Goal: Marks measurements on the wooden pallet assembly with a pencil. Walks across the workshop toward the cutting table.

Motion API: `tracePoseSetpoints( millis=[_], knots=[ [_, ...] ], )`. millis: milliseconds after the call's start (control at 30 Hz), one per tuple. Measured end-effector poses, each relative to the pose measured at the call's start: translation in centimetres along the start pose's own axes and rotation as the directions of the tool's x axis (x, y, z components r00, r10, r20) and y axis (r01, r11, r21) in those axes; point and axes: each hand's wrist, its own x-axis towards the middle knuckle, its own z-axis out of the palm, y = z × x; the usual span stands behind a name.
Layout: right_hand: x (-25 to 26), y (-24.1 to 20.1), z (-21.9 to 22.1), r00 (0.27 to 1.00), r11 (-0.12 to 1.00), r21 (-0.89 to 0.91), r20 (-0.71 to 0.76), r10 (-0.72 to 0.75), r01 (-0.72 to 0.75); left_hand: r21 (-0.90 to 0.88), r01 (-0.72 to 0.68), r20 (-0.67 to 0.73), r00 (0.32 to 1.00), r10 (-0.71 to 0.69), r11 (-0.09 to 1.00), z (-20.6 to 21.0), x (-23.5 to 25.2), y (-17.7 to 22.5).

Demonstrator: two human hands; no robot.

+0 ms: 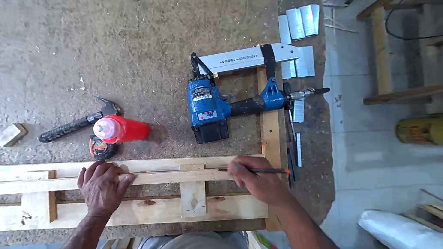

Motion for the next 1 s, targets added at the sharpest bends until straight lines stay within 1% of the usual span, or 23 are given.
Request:
tracePoseSetpoints(
  millis=[33, 67, 133, 200, 233, 333, 400, 667, 800, 1000],
  knots=[
    [1.3, 0.9, 0.7, 1.0, 0.999, -0.038, -0.013, -0.004, 0.004, 0.003, 0.0, 0.001, 1.0, 0.0, 1.0, 0.1, 0.0, -0.1],
    [2.3, 1.5, 1.1, 1.0, 0.998, -0.057, 0.009, -0.002, 0.003, 0.003, -0.001, -0.001, 1.0, 0.001, 1.0, 0.2, 0.0, -0.1],
    [4.0, 2.4, 1.5, 0.995, 1.0, -0.023, 0.097, 0.019, -0.017, 0.0, -0.008, -0.003, 1.0, 0.008, 1.0, 0.2, 0.0, -0.2],
    [4.9, 2.8, 1.6, 0.977, 0.995, 0.017, 0.194, 0.092, -0.098, -0.003, -0.005, 0.014, 1.0, 0.005, 1.0, 0.2, -0.1, -0.2],
    [5.2, 2.8, 1.7, 0.965, 0.987, 0.048, 0.219, 0.14, -0.155, -0.004, -0.003, 0.014, 1.0, 0.003, 1.0, 0.2, -0.1, -0.2],
    [5.5, 2.6, 1.7, 0.955, 0.955, 0.142, 0.182, 0.233, -0.26, -0.012, -0.009, -0.001, 1.0, 0.009, 1.0, 0.2, -0.1, -0.1],
    [5.6, 2.3, 1.5, 0.948, 0.937, 0.173, 0.157, 0.277, -0.302, -0.016, -0.017, -0.006, 1.0, 0.017, 1.0, 0.1, 0.1, 0.0],
    [6.2, 2.0, 1.0, 0.914, 0.926, 0.09, 0.221, 0.341, -0.367, -0.01, -0.02, -0.017, 1.0, 0.02, 1.0, 0.2, 0.2, 0.1],
    [6.4, 2.0, 1.0, 0.905, 0.921, 0.087, 0.244, 0.349, -0.379, -0.011, -0.018, -0.016, 1.0, 0.018, 1.0, 0.1, 0.1, 0.1],
    [6.8, 1.7, 1.1, 0.9, 0.92, 0.048, 0.238, 0.367, -0.388, -0.025, -0.025, -0.013, 1.0, 0.024, 0.999, 0.2, 0.1, -0.1]
  ],
)
